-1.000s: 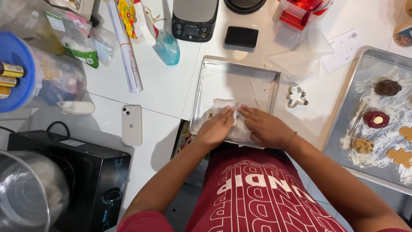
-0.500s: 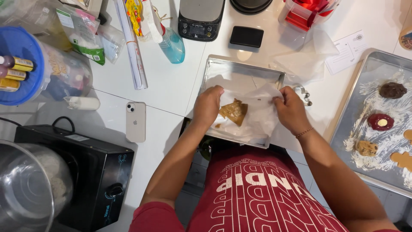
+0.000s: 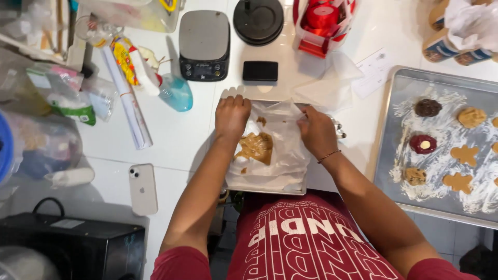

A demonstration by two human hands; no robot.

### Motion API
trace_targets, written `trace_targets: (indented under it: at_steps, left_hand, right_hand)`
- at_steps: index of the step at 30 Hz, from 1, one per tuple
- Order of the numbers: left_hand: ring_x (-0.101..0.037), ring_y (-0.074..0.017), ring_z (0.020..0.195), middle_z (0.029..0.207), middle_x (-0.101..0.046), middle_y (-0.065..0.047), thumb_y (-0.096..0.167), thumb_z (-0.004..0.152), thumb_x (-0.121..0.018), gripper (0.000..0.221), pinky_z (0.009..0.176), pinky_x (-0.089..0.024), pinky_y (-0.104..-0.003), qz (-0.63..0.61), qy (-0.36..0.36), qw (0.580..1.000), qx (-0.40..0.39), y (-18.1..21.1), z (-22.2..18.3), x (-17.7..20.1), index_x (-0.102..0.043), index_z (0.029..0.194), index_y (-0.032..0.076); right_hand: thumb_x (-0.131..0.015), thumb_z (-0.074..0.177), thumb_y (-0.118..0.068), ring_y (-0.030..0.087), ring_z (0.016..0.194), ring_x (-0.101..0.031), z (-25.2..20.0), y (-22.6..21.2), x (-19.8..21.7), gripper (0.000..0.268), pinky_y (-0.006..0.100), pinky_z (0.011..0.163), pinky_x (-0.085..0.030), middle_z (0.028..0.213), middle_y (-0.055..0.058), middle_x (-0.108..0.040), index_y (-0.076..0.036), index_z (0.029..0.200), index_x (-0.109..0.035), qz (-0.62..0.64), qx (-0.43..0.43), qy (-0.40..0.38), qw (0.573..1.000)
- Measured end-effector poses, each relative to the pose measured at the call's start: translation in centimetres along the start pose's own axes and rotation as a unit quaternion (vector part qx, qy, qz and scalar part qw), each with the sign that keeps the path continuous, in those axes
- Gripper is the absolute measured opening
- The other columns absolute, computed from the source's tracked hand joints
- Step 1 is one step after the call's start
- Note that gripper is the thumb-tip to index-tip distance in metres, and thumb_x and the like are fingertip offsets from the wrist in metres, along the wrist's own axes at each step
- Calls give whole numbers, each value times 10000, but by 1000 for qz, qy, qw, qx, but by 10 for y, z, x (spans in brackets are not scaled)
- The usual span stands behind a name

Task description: Cutting out cookie shapes from dough and arranging them on a baking sheet.

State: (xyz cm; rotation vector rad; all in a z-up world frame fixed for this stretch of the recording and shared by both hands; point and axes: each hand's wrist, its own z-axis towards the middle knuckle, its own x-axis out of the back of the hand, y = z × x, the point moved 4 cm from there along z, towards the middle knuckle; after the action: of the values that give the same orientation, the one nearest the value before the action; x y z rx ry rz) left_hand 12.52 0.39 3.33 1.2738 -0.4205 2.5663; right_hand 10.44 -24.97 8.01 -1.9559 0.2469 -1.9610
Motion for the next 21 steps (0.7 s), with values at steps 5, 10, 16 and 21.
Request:
trace_targets:
  at_steps: [5,10,16,21]
  left_hand:
    - [-631,-340,907,947,-652,-109,246,670,-787,491,810,-495,-469,-224,21,934,277,22,27,78,-718,1111,39]
    - [-646,-326,1051,1075,-688,-68,225,720,-816,428,927,-474,-455,-261,42,907,328,54,-36,114,-731,1128,130]
    - [-651,-227,936,973,-728,-52,175,858,-756,189,861,-490,-393,-336,-41,916,215,93,-59,169,-710,1018,85]
    - [-619,-294,1209,1326,-640,-143,460,847,-789,696,1000,-559,-488,-470,-88,828,292,133,8,175,-555,1345,34]
  right_hand:
    - [-815,858,-114,257,890,-653,32,60,50,310,380,905,-501,1049,52,-688,-125,1155,-729,60,18,161,985]
    - [-771,865,-392,196,1198,-605,71,104,1,313,411,1079,-377,1197,-33,-700,-259,1148,-751,-171,83,-39,981]
    - [-653,1010,-288,273,854,-596,56,85,73,227,442,805,-412,888,50,-647,-85,909,-646,74,80,79,991]
    - [-721,947,-342,186,674,-569,16,34,132,277,341,646,-448,816,43,-638,-91,996,-615,200,118,-107,967]
